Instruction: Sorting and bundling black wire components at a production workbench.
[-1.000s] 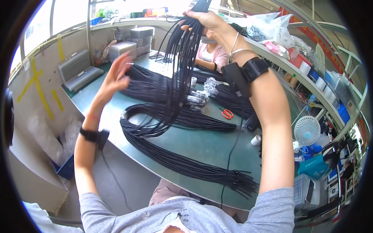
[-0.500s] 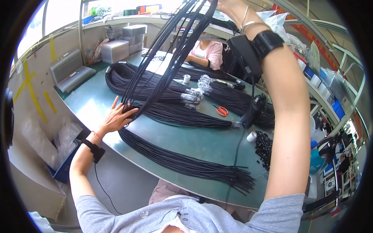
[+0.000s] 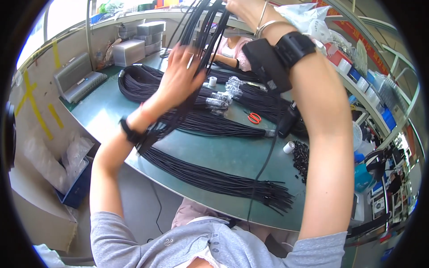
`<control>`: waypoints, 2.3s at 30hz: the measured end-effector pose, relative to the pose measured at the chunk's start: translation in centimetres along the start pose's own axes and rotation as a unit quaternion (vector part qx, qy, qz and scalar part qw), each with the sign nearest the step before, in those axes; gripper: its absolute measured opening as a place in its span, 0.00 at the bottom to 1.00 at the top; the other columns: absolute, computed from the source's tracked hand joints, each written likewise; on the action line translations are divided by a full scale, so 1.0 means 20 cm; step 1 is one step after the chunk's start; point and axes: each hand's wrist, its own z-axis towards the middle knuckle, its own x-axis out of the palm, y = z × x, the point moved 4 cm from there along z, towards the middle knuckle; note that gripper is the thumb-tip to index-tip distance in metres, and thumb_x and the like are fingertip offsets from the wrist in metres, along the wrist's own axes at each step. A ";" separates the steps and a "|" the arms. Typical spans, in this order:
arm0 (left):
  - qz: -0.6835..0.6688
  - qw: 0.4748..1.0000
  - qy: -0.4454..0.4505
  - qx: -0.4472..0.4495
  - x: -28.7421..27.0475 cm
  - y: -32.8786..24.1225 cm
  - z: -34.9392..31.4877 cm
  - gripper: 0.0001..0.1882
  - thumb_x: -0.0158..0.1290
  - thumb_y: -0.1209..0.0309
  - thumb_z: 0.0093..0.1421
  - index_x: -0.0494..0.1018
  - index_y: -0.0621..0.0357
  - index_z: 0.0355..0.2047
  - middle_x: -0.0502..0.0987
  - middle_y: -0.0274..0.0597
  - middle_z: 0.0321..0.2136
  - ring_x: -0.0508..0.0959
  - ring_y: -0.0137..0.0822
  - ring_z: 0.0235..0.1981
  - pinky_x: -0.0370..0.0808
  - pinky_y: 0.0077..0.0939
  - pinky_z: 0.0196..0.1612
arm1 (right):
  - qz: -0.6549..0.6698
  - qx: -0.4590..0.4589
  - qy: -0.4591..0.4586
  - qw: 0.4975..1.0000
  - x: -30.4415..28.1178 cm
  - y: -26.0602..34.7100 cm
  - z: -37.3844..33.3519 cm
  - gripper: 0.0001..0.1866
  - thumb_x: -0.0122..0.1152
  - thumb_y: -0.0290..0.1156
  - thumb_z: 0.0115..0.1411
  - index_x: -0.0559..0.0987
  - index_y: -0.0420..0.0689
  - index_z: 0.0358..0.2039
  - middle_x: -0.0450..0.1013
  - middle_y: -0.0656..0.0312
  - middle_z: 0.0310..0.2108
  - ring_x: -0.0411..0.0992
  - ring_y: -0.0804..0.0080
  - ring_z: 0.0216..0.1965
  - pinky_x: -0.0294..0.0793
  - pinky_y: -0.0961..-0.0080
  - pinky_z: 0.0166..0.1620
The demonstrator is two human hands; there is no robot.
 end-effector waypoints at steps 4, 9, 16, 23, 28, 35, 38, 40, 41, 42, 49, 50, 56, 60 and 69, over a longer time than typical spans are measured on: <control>0.075 0.936 0.345 -0.013 -0.13 0.31 -1.21 0.20 0.55 0.63 0.53 0.74 0.59 0.44 0.66 0.37 0.57 0.56 0.38 0.66 0.45 0.47 0.69 | -0.255 -0.132 -0.209 0.935 0.06 0.08 -0.07 0.16 0.51 0.42 0.67 0.71 0.47 0.24 0.64 0.68 0.14 0.56 0.80 0.09 0.47 0.79 0.09; 0.112 0.938 0.314 0.091 -0.27 0.25 -1.22 0.23 0.59 0.58 0.50 0.74 0.53 0.45 0.64 0.37 0.58 0.60 0.38 0.62 0.53 0.45 0.64 | -0.150 -0.145 -0.190 0.959 0.07 -0.01 -0.04 0.17 0.50 0.42 0.67 0.71 0.46 0.24 0.64 0.67 0.14 0.56 0.80 0.09 0.48 0.80 0.09; 0.025 0.996 -0.083 -0.023 -0.27 0.08 0.09 0.23 0.58 0.54 0.54 0.73 0.57 0.43 0.67 0.43 0.44 0.65 0.46 0.48 0.57 0.43 0.54 | -0.081 -0.081 -0.189 0.975 0.31 -0.13 -0.06 0.18 0.49 0.42 0.67 0.71 0.45 0.23 0.64 0.65 0.13 0.57 0.78 0.08 0.49 0.79 0.09; 0.047 0.998 0.027 -0.011 0.02 0.04 -0.14 0.22 0.54 0.59 0.58 0.72 0.60 0.48 0.67 0.45 0.50 0.61 0.49 0.57 0.56 0.48 0.59 | -0.168 -0.156 -0.244 0.942 0.19 0.07 -0.09 0.20 0.49 0.42 0.67 0.69 0.46 0.19 0.63 0.66 0.11 0.56 0.77 0.08 0.50 0.77 0.09; 0.194 0.885 0.423 0.020 -0.16 0.34 -1.38 0.21 0.53 0.60 0.58 0.73 0.55 0.50 0.65 0.33 0.58 0.53 0.40 0.68 0.45 0.51 0.68 | -0.044 0.001 -0.020 0.999 0.00 -0.04 0.00 0.19 0.50 0.42 0.67 0.69 0.46 0.20 0.62 0.66 0.11 0.55 0.77 0.07 0.50 0.76 0.09; 0.068 0.985 0.154 0.044 -0.36 0.34 -1.14 0.30 0.59 0.54 0.54 0.69 0.55 0.54 0.64 0.43 0.56 0.60 0.44 0.63 0.48 0.52 0.66 | -0.020 -0.040 -0.126 0.991 0.13 -0.05 -0.06 0.16 0.51 0.40 0.67 0.70 0.45 0.25 0.65 0.64 0.16 0.57 0.79 0.10 0.49 0.81 0.09; -0.069 0.989 0.023 -0.131 -0.29 0.37 -0.68 0.38 0.60 0.53 0.53 0.61 0.59 0.59 0.63 0.51 0.55 0.62 0.46 0.60 0.53 0.42 0.65 | -0.053 -0.098 -0.085 0.990 0.16 -0.03 -0.10 0.14 0.51 0.39 0.67 0.71 0.45 0.27 0.66 0.65 0.19 0.60 0.80 0.12 0.51 0.85 0.11; -0.122 0.966 0.048 -0.224 -0.21 0.45 -0.59 0.39 0.58 0.54 0.54 0.57 0.61 0.60 0.61 0.52 0.56 0.62 0.47 0.60 0.54 0.37 0.64 | -0.035 -0.094 0.006 0.995 0.23 -0.02 -0.12 0.13 0.51 0.39 0.67 0.72 0.45 0.29 0.68 0.65 0.21 0.61 0.81 0.14 0.52 0.87 0.13; -0.308 0.891 0.173 -0.287 -0.04 0.47 -0.57 0.35 0.56 0.55 0.56 0.61 0.63 0.58 0.65 0.51 0.54 0.65 0.46 0.57 0.58 0.34 0.61 | 0.098 0.058 0.110 0.987 0.21 0.05 -0.18 0.13 0.52 0.40 0.67 0.73 0.45 0.30 0.69 0.65 0.22 0.62 0.81 0.15 0.55 0.87 0.15; -0.471 0.763 0.291 -0.334 0.09 0.46 -0.63 0.32 0.54 0.56 0.58 0.64 0.64 0.56 0.69 0.50 0.53 0.69 0.45 0.53 0.63 0.30 0.58 | 0.233 0.211 0.208 0.926 0.19 0.06 -0.27 0.13 0.52 0.40 0.67 0.74 0.44 0.32 0.70 0.66 0.23 0.62 0.81 0.16 0.57 0.88 0.17; -0.257 0.673 0.582 -0.377 -0.02 0.70 -1.37 0.17 0.52 0.59 0.62 0.78 0.62 0.33 0.77 0.34 0.27 0.71 0.26 0.29 0.69 0.24 0.38 | -0.313 0.032 -0.078 0.946 -0.51 -0.23 -1.03 0.13 0.57 0.45 0.64 0.75 0.49 0.40 0.72 0.70 0.29 0.66 0.86 0.24 0.61 0.90 0.24; -0.294 0.691 0.540 -0.381 0.02 0.72 -1.36 0.17 0.53 0.58 0.62 0.78 0.62 0.32 0.76 0.35 0.25 0.71 0.28 0.28 0.70 0.24 0.36 | -0.285 0.054 -0.126 0.949 -0.62 -0.28 -1.18 0.13 0.56 0.44 0.65 0.75 0.49 0.40 0.72 0.69 0.30 0.67 0.85 0.25 0.63 0.90 0.25; -0.214 0.686 0.614 -0.326 0.12 0.53 -1.19 0.21 0.60 0.59 0.56 0.77 0.64 0.42 0.80 0.44 0.32 0.78 0.35 0.35 0.73 0.29 0.43 | -0.106 0.126 -0.253 0.953 -0.98 -0.71 -1.65 0.14 0.54 0.42 0.66 0.74 0.47 0.44 0.74 0.64 0.34 0.70 0.80 0.30 0.69 0.85 0.31; -0.276 0.748 0.530 -0.288 0.18 0.39 -1.18 0.25 0.62 0.59 0.54 0.74 0.62 0.48 0.79 0.47 0.40 0.78 0.37 0.42 0.73 0.31 0.49 | -0.037 0.141 -0.282 0.948 -1.01 -0.82 -1.77 0.16 0.54 0.42 0.66 0.74 0.46 0.47 0.75 0.60 0.37 0.71 0.77 0.32 0.73 0.81 0.34; -0.551 0.700 0.453 -0.027 0.17 -0.85 -0.79 0.45 0.66 0.55 0.49 0.59 0.60 0.62 0.68 0.56 0.52 0.70 0.49 0.54 0.65 0.39 0.59 | 0.032 0.181 -0.287 0.940 -1.03 -1.03 -2.09 0.17 0.54 0.44 0.65 0.75 0.46 0.47 0.74 0.57 0.42 0.72 0.73 0.38 0.75 0.73 0.42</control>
